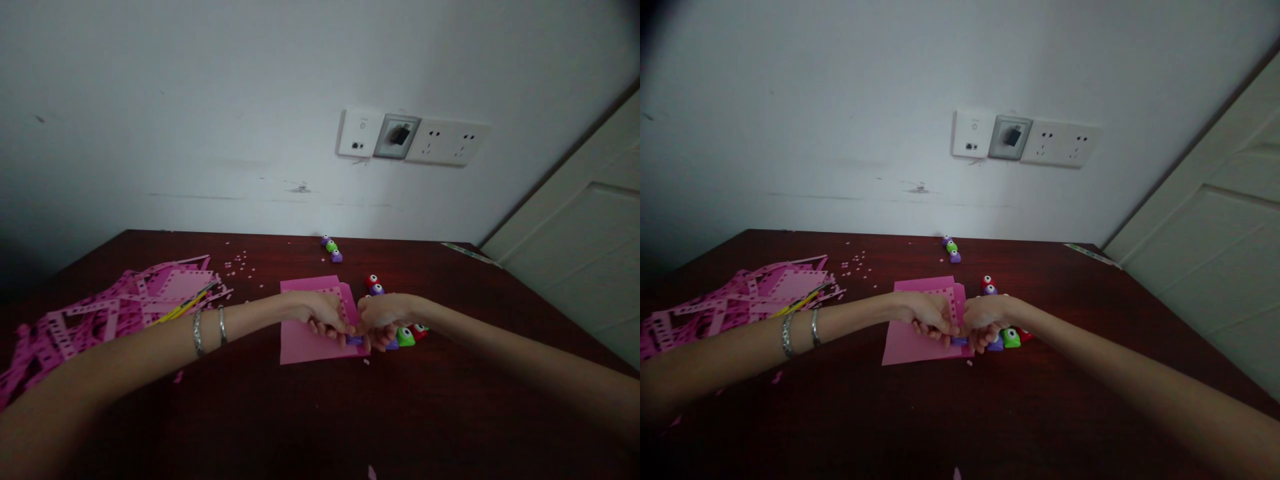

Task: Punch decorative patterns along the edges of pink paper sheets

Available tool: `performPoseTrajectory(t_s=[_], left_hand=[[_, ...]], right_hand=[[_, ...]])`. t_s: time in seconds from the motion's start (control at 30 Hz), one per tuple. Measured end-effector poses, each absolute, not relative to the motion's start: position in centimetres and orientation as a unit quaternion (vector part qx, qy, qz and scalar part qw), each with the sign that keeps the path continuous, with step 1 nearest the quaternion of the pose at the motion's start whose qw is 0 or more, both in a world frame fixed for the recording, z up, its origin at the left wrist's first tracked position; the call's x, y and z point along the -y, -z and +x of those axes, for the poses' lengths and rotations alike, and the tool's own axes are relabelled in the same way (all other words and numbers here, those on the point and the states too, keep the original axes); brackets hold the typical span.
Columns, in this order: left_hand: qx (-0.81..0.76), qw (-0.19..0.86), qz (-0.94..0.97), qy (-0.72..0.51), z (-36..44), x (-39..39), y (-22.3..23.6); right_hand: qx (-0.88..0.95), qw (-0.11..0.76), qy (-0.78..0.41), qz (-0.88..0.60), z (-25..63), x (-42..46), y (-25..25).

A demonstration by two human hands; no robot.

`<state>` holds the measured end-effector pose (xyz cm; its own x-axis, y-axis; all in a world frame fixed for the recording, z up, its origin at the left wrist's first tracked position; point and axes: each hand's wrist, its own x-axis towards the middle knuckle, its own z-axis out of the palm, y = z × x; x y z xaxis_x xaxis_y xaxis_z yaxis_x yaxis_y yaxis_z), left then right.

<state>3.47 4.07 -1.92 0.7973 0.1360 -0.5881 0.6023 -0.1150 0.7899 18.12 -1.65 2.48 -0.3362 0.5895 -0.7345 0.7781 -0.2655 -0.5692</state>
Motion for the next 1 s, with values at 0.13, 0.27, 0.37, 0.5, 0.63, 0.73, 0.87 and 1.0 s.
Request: performPoseTrajectory(t_s=[0.13, 0.27, 0.37, 0.5, 0.63, 0.73, 0.87, 1.0], left_hand=[[-0.273, 0.579, 0.752, 0.159, 2.9, -3.2, 1.0], [-0.3, 0.469, 0.825, 0.099, 1.9, -2.1, -1.0], [-0.309, 0.323, 0.894, -0.022, 0.8, -1.1, -2.3], [-0.266, 0.174, 0.945, -0.083, -0.8, -0.2, -2.1], [-0.244, 0.179, 0.953, -0.006, -1.9, -0.4, -0.1], [-0.24, 0.187, 0.952, 0.036, -2.3, -0.8, 1.3], [-0.225, 0.19, 0.954, 0.053, -2.5, -1.1, 2.1], [-0.222, 0.193, 0.954, 0.056, -2.5, -1.2, 2.1]], right_hand=[[-0.613, 0.125, 0.521, 0.581, 17.9, 2.3, -3.0], [-0.647, 0.093, 0.462, 0.599, 17.7, 3.3, -3.7], [-0.676, 0.034, 0.421, 0.604, 18.0, 4.2, -4.3], [-0.754, -0.041, 0.293, 0.587, 18.7, 5.3, -5.0], [-0.837, -0.052, 0.172, 0.516, 19.3, 6.2, -4.3], [-0.852, -0.045, 0.164, 0.494, 19.5, 6.7, -3.0], [-0.848, -0.044, 0.157, 0.504, 19.5, 6.8, -1.5], [-0.846, -0.046, 0.142, 0.512, 19.3, 6.8, -1.1]])
